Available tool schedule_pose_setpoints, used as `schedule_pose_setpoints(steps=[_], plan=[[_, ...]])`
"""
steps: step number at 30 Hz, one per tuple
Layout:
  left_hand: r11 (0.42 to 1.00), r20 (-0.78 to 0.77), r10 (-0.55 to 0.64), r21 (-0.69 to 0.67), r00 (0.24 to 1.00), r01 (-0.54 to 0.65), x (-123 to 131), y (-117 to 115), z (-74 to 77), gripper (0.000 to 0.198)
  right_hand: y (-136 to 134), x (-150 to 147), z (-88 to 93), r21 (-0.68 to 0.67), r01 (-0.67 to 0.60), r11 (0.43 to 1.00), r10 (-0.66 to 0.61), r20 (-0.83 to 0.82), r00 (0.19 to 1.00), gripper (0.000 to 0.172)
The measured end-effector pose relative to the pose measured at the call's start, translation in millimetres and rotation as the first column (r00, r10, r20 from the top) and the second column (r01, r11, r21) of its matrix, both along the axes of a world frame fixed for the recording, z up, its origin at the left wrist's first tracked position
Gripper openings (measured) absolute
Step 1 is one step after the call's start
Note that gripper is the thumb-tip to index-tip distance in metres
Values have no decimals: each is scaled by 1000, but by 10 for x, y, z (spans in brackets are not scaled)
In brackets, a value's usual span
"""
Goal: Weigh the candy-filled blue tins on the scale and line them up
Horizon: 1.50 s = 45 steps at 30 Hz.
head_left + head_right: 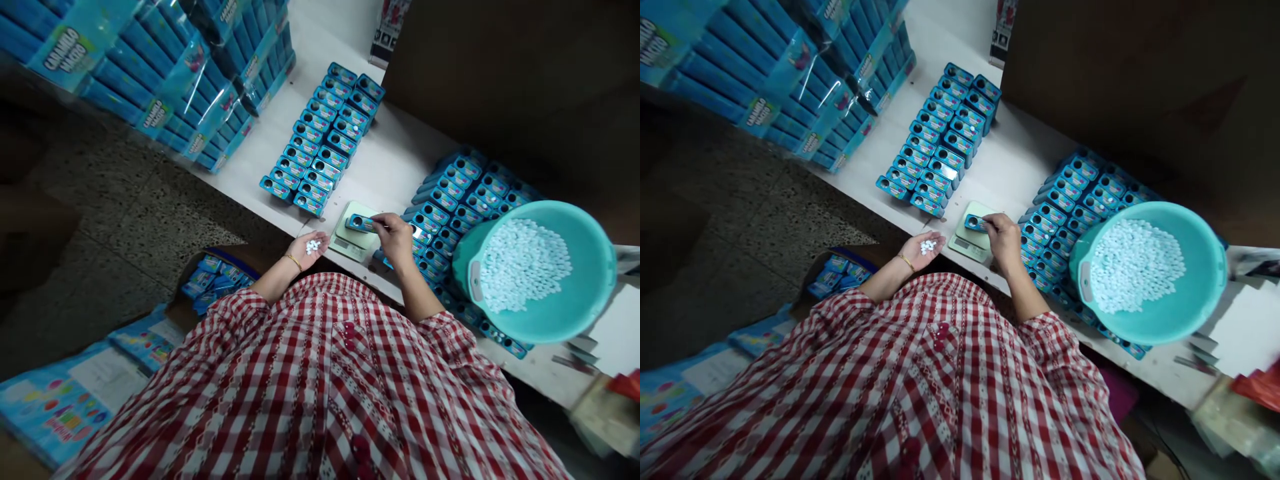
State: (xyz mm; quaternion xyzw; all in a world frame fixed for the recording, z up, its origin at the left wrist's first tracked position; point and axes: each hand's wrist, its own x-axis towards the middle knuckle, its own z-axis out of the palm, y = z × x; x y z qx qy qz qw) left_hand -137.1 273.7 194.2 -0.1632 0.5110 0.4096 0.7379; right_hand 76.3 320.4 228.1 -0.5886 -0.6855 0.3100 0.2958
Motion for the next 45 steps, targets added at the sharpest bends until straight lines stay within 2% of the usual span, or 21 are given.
schedule_pose_setpoints(steps=[4, 8, 14, 22, 28, 31, 34, 37, 39, 41, 43, 45], plan=[[999, -8, 35, -2, 999, -35, -51, -8, -7, 20, -39, 98, 19, 3, 88, 996, -88, -47, 995, 13], [999, -1, 34, 12, 999, -34, -33, -9, 1, 20, -65, 116, 38, 3, 111, 994, -111, -42, 993, 13], [1000, -1, 12, -4, 1000, -12, 6, -6, 25, 21, -66, 34, 15, -20, 26, 999, -26, 5, 1000, 14], [1000, 4, 11, -4, 1000, -11, 16, -17, -21, 21, -9, -116, -98, -50, -67, 997, 71, 96, 993, 16], [1000, 32, -1, 13, 999, 1, 44, -18, -14, 21, 22, -75, -94, -34, -57, 998, 57, 0, 998, 19], [998, 98, -54, 44, 994, 50, 97, -11, -3, 23, -98, -146, -56, -51, -123, 991, 121, -42, 992, 21], [996, 159, -73, 62, 985, 64, 153, -15, 1, 27, -332, -357, -6, -80, -336, 938, 338, 10, 941, 25], [997, 199, -71, 34, 977, 65, 155, -59, 10, 30, -552, -605, 13, -145, -509, 849, 529, 192, 827, 32], [996, 225, -89, 8, 970, 90, 113, -118, 21, 32, -628, -721, -4, -194, -581, 790, 612, 285, 738, 35], [994, 238, -102, -11, 966, 107, 48, -191, 29, 34, -652, -780, -36, -206, -662, 721, 690, 305, 657, 32], [992, 239, -108, -34, 965, 120, -18, -260, 31, 34, -654, -805, -72, -165, -728, 666, 737, 300, 606, 28], [990, 233, -114, -55, 966, 131, -67, -310, 26, 33, -660, -818, -101, -124, -763, 635, 757, 297, 582, 23]])
